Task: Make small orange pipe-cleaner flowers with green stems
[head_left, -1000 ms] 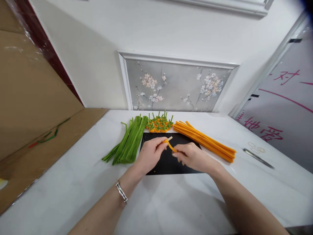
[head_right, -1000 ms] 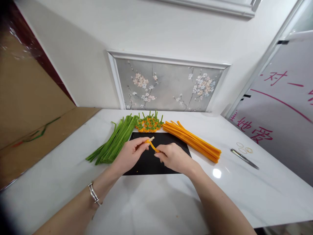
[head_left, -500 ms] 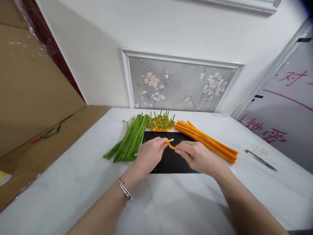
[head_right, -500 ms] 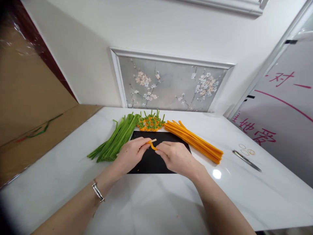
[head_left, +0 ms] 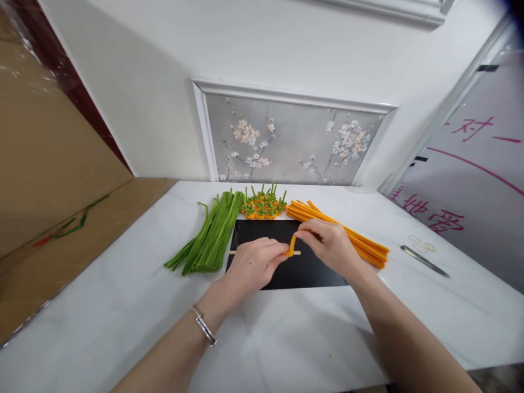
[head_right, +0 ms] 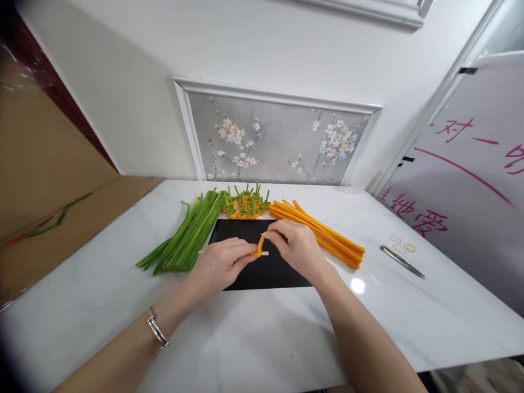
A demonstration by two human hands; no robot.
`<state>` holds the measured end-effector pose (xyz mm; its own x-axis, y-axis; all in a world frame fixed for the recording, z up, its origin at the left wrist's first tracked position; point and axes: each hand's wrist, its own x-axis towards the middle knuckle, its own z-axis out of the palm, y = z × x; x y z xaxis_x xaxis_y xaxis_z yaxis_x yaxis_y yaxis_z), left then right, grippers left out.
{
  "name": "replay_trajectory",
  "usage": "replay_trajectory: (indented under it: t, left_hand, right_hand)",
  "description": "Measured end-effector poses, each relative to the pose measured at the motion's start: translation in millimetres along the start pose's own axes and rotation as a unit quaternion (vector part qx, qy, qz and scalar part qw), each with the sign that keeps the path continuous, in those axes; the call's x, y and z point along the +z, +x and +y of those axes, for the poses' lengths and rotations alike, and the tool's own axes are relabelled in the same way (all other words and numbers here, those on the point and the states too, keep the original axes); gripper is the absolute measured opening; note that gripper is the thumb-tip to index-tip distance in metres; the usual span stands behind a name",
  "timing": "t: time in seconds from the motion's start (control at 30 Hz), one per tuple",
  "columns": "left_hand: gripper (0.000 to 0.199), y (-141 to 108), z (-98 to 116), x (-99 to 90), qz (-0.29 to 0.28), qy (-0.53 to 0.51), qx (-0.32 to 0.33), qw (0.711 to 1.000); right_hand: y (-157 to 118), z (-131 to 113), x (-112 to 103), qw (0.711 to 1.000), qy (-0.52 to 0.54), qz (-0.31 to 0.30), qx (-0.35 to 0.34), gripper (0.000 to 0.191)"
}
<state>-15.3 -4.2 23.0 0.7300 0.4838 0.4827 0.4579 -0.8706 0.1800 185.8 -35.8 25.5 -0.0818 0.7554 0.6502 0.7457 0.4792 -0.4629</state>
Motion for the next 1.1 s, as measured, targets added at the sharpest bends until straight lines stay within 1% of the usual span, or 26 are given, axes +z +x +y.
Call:
replay_trajectory:
  t: [0.1,0.23,0.33,0.43,0.5,0.63,0.73,0.8,0.9,0.97,1.1]
  left_hand:
    - [0.012,0,0,0.1,0.026,-0.014,0.017,0.999]
    - [0.013,0,1,0.6,0.049,-0.036,0.013,0.998]
    - [0.016,0,0,2.5,0.063,-0.052,-0.015,0.997]
    - [0.026,-1,-2,4.6,0.078,-0.056,-0.048,0.994]
    - [0.029,-1,-4,5.1,0.088,-0.053,-0.053,0.993]
    - [0.026,-1,-5,4.0,0.104,-0.068,-0.051,0.991]
    - [0.025,-1,-5,2.7,0.105,-0.081,-0.064,0.989]
    - [0.023,0,-5,1.8,0.106,-0.089,-0.081,0.987]
    - [0.023,0,-5,0.4,0.095,-0.087,-0.109,0.986]
    - [0.022,0,-5,-0.3,0.082,-0.081,-0.120,0.986]
    - [0.023,0,-6,-0.8,0.060,-0.092,-0.119,0.987]
  right_hand:
    - [1,4,1,0.999,-0.009,-0.019,0.028,0.016]
    - [1,8,0,0.996,-0.014,-0.082,0.038,0.023]
    - [-1,8,-1,0.992,-0.023,-0.118,0.042,0.028]
    - [-2,8,0,0.989,-0.033,-0.138,0.046,0.029]
    - [-3,8,0,0.987,-0.035,-0.150,0.045,0.028]
    - [-3,4,0,0.981,-0.037,-0.189,0.027,0.029]
    - [-3,-2,-2,0.973,-0.041,-0.227,0.000,0.030]
    - [-4,-5,-2,0.969,-0.044,-0.242,-0.023,0.031]
    - [-5,-9,-2,0.966,-0.044,-0.251,-0.050,0.031]
    - [-5,-9,-2,0.964,-0.045,-0.255,-0.054,0.031]
    - [-5,-8,-3,0.966,-0.049,-0.247,-0.056,0.032]
